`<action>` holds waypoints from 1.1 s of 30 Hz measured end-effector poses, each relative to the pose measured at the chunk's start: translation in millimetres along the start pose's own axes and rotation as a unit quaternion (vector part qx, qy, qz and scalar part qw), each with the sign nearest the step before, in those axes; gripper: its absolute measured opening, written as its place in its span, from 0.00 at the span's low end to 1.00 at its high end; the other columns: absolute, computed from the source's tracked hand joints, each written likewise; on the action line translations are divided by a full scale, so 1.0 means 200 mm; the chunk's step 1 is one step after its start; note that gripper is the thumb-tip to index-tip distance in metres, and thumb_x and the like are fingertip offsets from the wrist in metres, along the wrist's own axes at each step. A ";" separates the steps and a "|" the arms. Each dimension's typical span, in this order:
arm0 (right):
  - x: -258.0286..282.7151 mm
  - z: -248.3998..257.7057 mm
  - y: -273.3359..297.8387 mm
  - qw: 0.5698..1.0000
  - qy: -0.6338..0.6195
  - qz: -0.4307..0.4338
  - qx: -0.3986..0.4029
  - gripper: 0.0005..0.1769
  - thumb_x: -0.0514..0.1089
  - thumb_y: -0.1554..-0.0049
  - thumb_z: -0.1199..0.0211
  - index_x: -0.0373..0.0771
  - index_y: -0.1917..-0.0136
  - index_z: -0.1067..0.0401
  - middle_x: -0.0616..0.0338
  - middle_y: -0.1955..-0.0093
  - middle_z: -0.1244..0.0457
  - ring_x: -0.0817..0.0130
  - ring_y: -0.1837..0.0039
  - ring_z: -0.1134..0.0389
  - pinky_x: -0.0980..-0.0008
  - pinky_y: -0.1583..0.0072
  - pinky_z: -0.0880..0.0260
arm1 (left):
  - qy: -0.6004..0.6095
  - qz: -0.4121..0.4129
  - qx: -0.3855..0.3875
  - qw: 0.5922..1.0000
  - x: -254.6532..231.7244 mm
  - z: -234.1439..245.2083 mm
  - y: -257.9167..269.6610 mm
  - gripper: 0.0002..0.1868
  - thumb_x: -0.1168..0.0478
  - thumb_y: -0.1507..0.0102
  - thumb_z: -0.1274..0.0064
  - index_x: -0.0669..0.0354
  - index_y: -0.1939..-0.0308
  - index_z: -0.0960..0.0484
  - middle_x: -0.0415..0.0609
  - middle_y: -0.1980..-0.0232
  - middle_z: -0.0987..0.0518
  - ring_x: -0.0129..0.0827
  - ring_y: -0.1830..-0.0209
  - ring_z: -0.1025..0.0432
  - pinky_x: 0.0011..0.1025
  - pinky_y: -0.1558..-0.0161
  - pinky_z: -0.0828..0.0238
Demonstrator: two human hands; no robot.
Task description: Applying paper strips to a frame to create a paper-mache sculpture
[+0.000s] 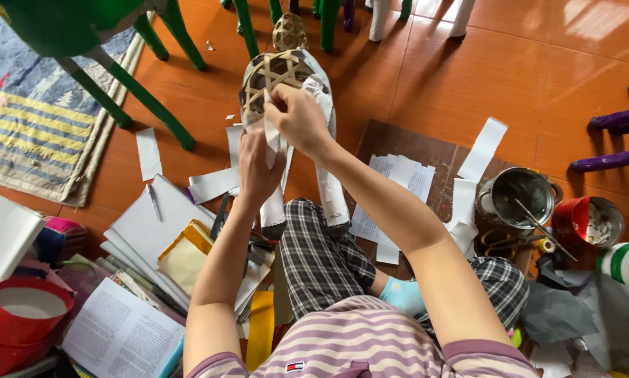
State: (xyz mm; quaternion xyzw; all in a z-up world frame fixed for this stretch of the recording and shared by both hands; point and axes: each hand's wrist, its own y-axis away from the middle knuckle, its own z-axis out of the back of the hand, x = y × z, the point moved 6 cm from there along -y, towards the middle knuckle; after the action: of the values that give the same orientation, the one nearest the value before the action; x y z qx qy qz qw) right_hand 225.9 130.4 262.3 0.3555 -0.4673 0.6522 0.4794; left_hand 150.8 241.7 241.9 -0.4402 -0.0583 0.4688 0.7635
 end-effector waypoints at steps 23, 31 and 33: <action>-0.03 -0.12 0.26 0.991 -0.096 -0.005 0.091 0.40 0.27 0.39 0.52 0.48 0.20 0.59 0.35 0.21 0.60 0.35 0.24 0.56 0.42 0.26 0.51 | 0.369 0.415 -0.218 0.803 0.66 -0.25 0.12 0.05 0.60 0.38 0.40 0.57 0.63 0.16 0.40 0.72 0.26 0.18 0.72 0.33 0.20 0.70 0.30; -0.15 -0.10 0.22 0.981 -0.170 -0.031 0.087 0.37 0.29 0.38 0.51 0.56 0.22 0.52 0.29 0.32 0.46 0.36 0.28 0.47 0.45 0.31 0.43 | 0.266 0.363 -0.195 0.871 0.67 -0.26 0.01 0.06 0.66 0.38 0.42 0.53 0.60 0.23 0.40 0.66 0.30 0.23 0.65 0.34 0.21 0.63 0.31; -0.15 -0.09 0.23 0.982 -0.166 -0.024 0.082 0.37 0.28 0.39 0.50 0.55 0.22 0.51 0.28 0.34 0.46 0.35 0.29 0.46 0.45 0.31 0.43 | 0.253 0.344 -0.177 0.887 0.61 -0.20 0.00 0.03 0.64 0.34 0.49 0.54 0.57 0.25 0.43 0.62 0.29 0.26 0.63 0.32 0.23 0.62 0.28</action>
State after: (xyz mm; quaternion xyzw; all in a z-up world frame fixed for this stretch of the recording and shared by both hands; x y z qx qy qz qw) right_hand 190.2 134.2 217.5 0.5083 -0.4766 0.6088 0.3794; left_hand 238.2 310.4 177.4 -0.6639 0.2103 0.5569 0.4526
